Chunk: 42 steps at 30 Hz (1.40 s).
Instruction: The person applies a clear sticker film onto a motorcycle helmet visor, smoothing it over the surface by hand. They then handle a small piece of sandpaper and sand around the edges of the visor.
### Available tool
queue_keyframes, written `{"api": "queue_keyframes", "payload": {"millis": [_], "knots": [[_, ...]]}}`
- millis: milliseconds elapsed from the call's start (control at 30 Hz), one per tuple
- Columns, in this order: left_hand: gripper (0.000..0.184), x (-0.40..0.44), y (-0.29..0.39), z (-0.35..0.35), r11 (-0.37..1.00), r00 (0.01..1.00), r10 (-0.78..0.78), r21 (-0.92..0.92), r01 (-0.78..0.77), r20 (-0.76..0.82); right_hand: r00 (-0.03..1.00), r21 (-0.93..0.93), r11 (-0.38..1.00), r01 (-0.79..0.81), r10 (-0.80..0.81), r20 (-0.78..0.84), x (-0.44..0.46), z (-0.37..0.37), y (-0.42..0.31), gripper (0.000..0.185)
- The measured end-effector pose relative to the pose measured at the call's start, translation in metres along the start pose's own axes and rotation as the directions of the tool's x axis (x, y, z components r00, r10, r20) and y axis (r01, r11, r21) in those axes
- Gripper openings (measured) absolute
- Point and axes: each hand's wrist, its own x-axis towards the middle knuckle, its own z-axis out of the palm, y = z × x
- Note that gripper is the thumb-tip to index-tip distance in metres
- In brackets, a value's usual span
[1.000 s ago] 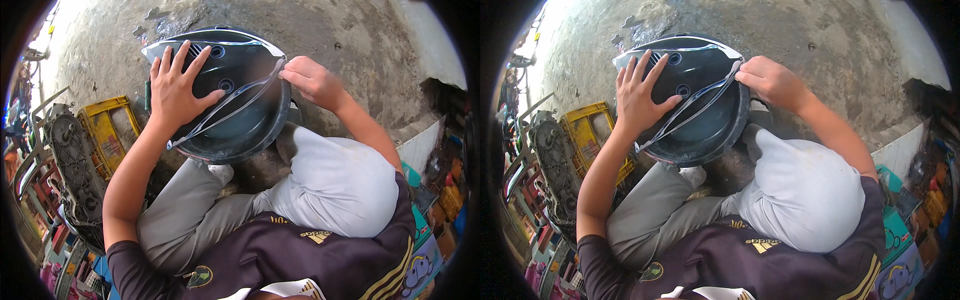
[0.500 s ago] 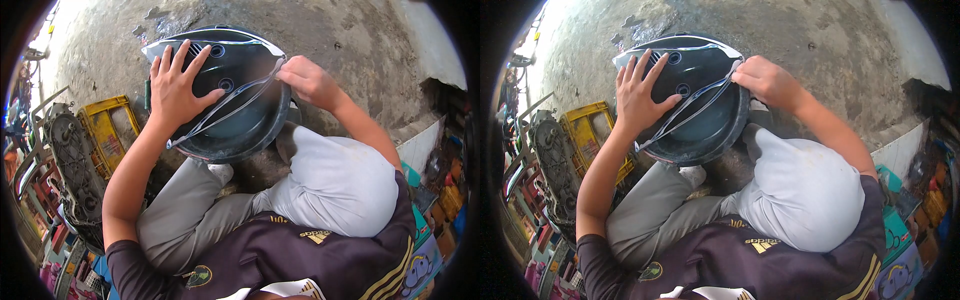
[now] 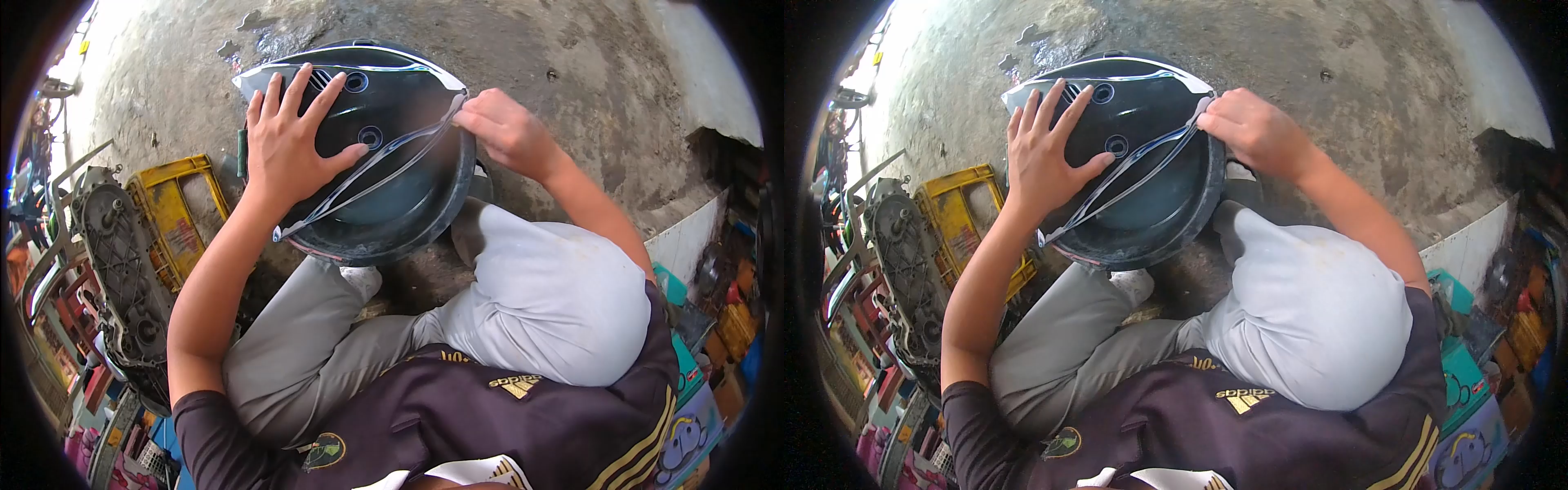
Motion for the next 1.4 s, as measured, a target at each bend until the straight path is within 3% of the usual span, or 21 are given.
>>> {"api": "queue_keyframes", "payload": {"millis": [100, 200, 333, 433, 767, 833, 967, 1067, 1167, 1400], "knots": [[0.089, -0.002, -0.001, -0.001, 1.0, 1.0, -0.001, -0.005, 0.001, 0.002, 0.994, -0.036, 0.994, -0.106, 0.105, -0.039, -0.004, -0.007, 0.019, 0.03], [0.089, 0.0, -0.001, -0.002, 1.0, 1.0, -0.001, -0.005, 0.002, 0.004, 1.0, 0.019, 1.0, 0.018, -0.017, -0.025, 0.0, 0.003, -0.001, 0.031], [0.089, 0.0, 0.0, -0.001, 1.0, 1.0, -0.002, -0.011, 0.002, -0.001, 0.994, -0.035, 0.993, -0.11, 0.109, -0.006, -0.006, -0.004, 0.015, 0.034], [0.09, 0.0, -0.001, 0.0, 1.0, 1.0, -0.002, -0.002, 0.002, 0.007, 1.0, 0.005, 1.0, 0.001, -0.001, 0.014, -0.003, 0.004, -0.002, 0.035], [0.091, 0.001, 0.0, 0.0, 1.0, 1.0, -0.003, -0.001, 0.003, 0.011, 1.0, 0.031, 0.999, 0.005, -0.005, 0.001, 0.001, 0.002, -0.004, 0.034], [0.091, 0.0, -0.001, 0.0, 1.0, 1.0, 0.004, -0.012, -0.004, -0.01, 0.995, -0.017, 0.996, -0.086, 0.085, -0.046, -0.003, -0.001, 0.008, 0.033], [0.091, 0.001, -0.001, 0.001, 1.0, 1.0, -0.002, 0.007, 0.002, 0.009, 1.0, -0.002, 1.0, 0.029, -0.029, 0.013, 0.0, 0.005, -0.005, 0.034], [0.091, 0.0, -0.001, -0.001, 1.0, 1.0, -0.002, 0.01, 0.002, 0.004, 0.998, -0.059, 0.997, -0.054, 0.053, -0.016, -0.008, 0.0, 0.014, 0.035], [0.09, 0.0, -0.001, -0.001, 1.0, 1.0, 0.001, -0.001, -0.001, 0.0, 1.0, -0.033, 0.999, 0.004, -0.004, 0.005, -0.003, 0.004, 0.0, 0.034], [0.09, -0.001, -0.001, -0.001, 1.0, 1.0, 0.0, 0.001, 0.0, -0.005, 0.999, -0.084, 0.996, -0.034, 0.032, -0.02, -0.007, 0.0, 0.012, 0.034]]}}
